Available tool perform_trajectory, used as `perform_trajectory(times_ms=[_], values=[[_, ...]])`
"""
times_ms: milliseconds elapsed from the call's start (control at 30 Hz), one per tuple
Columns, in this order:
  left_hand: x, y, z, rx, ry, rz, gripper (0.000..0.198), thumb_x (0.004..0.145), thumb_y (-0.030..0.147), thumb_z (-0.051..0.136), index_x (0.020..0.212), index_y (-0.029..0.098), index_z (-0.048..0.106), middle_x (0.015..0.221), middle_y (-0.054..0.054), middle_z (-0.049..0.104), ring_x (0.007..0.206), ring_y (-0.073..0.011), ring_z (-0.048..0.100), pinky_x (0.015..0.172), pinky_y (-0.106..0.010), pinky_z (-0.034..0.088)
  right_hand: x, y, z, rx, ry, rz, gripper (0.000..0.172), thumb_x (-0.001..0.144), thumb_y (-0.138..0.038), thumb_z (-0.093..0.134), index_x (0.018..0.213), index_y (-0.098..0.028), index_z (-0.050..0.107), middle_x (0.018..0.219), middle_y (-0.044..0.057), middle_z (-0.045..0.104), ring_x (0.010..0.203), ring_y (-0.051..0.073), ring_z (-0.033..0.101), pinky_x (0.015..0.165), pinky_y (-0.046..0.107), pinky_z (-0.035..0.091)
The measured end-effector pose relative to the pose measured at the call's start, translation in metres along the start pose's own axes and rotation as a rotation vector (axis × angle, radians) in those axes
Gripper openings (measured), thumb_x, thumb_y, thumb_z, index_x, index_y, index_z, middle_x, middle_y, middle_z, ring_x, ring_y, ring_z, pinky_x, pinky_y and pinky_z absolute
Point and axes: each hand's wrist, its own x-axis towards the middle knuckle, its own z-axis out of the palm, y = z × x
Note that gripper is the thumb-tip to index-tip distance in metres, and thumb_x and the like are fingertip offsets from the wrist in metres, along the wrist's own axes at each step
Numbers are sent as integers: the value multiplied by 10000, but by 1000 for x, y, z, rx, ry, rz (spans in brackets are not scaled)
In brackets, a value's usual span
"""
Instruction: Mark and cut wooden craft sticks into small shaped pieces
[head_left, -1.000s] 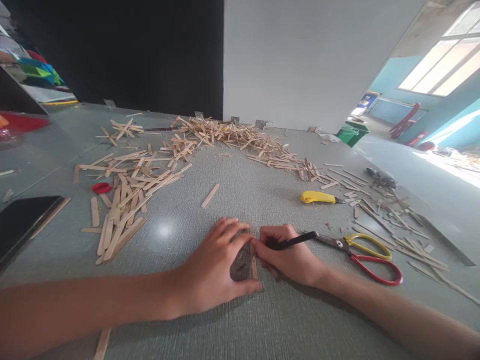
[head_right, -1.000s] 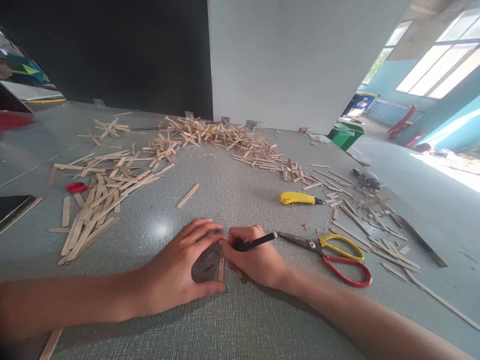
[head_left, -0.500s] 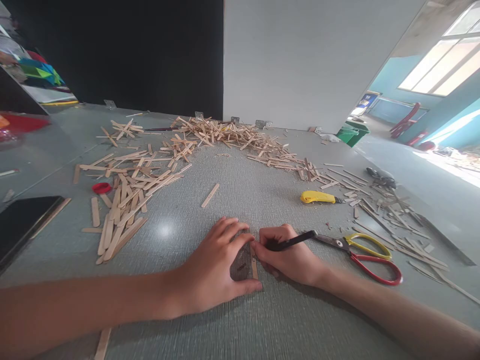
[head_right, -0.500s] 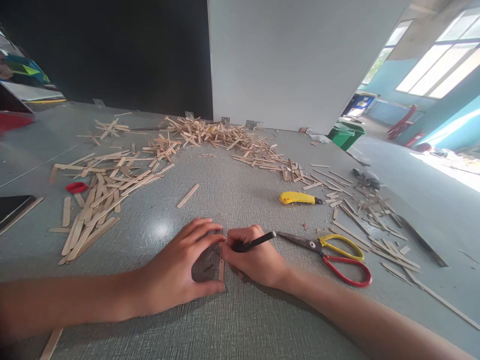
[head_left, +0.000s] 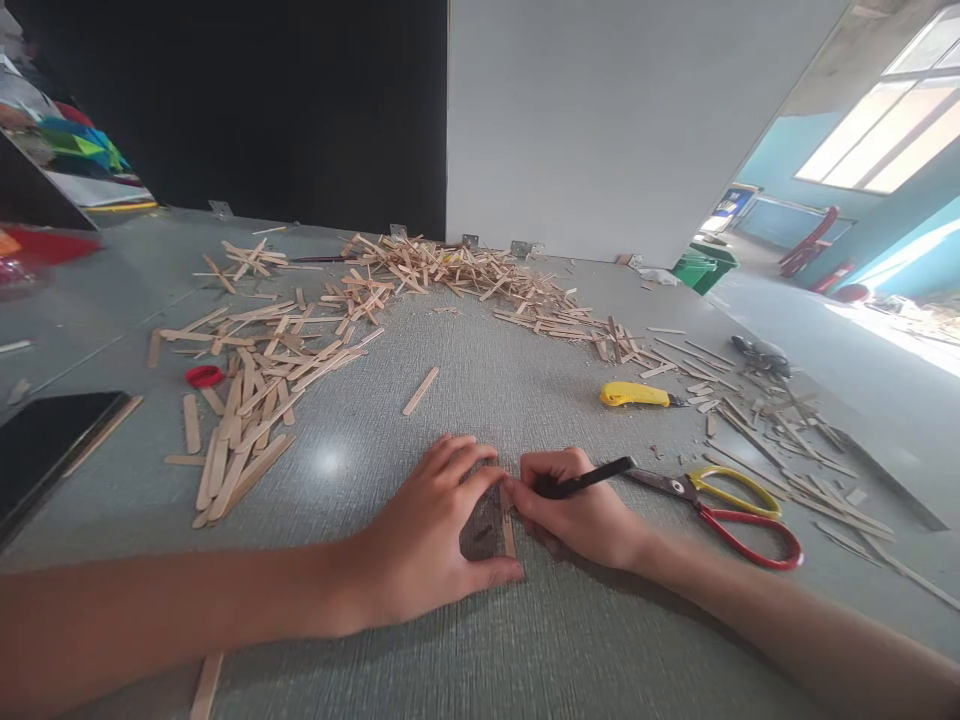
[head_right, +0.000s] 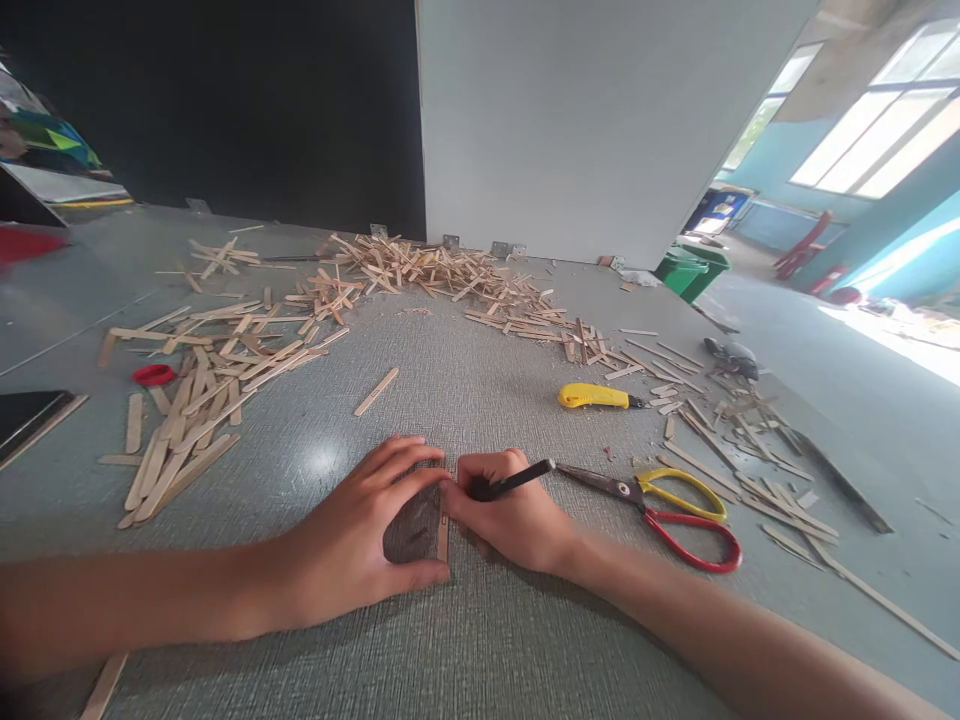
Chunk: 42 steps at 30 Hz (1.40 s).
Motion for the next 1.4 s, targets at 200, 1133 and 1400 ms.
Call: perform_trajectory(times_ms=[200,1133,1400], values=[[1,0,-1,5,7,3,684,758,539,909,1262,150,660,1410,-180,647,1404,-415,503,1195,-652,404,1,2,2,-45,42,2,362,969,-301,632,647,-236,478,448,-66,522,342,81,466,361,184,324],[3,-1,-1,-8,7,-3,686,735,535,923,1248,152,677,1418,-185,642,1405,-425,504,1198,-658,401,-1,1,2,39,24,61,362,949,-297,635,639,-245,457,430,-75,527,300,84,465,299,169,318],[1,-2,-1,-76,78,11,482,862,514,834,1199,200,691,1388,-147,669,1355,-397,555,1138,-636,449,0,2,0,50,-7,51,360,952,-315,645,648,-241,467,448,-65,539,334,82,471,339,178,322]])
